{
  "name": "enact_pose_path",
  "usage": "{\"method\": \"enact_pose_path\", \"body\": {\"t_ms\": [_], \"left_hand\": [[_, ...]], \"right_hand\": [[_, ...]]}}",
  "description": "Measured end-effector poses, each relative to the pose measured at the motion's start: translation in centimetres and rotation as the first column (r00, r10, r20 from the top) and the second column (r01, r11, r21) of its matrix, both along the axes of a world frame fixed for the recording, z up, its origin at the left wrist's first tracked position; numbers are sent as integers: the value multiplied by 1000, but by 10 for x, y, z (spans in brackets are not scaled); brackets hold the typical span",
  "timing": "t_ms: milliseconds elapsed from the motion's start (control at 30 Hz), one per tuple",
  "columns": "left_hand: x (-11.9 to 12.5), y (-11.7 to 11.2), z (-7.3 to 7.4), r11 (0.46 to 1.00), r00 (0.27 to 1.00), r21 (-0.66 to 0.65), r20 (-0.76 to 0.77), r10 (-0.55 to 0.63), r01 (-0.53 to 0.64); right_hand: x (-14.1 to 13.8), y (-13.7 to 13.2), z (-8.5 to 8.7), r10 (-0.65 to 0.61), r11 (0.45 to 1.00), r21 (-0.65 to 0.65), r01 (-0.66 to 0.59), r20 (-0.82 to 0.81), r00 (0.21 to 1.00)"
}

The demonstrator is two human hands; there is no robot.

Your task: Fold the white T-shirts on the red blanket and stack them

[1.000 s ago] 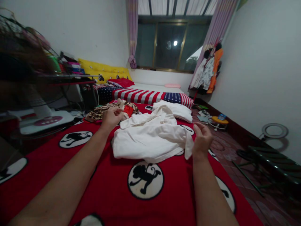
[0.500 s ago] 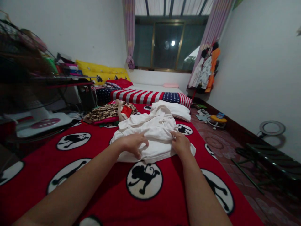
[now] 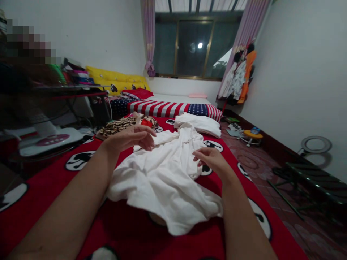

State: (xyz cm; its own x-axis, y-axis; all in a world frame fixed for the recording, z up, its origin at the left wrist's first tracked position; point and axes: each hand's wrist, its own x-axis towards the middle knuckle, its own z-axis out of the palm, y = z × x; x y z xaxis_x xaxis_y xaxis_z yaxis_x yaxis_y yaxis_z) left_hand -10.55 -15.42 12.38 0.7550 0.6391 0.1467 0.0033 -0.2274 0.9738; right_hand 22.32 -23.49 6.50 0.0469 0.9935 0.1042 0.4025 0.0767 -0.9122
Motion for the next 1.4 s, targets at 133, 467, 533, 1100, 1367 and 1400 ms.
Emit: {"method": "enact_pose_path", "body": {"t_ms": [133,467,533,1100,1367,1400], "left_hand": [[32,17,-36,971,962,208,-222,161,-115],[69,13,-97,751,821,660,-445,358,30],[68,15,-96,771,853,635,-428,298,49],[51,20,-66,999,893,36,-450,-17,37],[62,29,-96,653,666,635,-279,692,-412],[64,28,-100,661,662,633,-298,688,-403]], "right_hand": [[5,31,-42,-452,882,239,406,184,873],[4,33,-39,-636,662,438,608,-101,765],[16,26,-27,-721,426,494,758,-320,614],[-3,18,-23,-447,848,444,290,303,842],[-30,29,-47,-119,991,37,132,707,697],[-30,29,-46,-121,990,40,132,707,697]]}}
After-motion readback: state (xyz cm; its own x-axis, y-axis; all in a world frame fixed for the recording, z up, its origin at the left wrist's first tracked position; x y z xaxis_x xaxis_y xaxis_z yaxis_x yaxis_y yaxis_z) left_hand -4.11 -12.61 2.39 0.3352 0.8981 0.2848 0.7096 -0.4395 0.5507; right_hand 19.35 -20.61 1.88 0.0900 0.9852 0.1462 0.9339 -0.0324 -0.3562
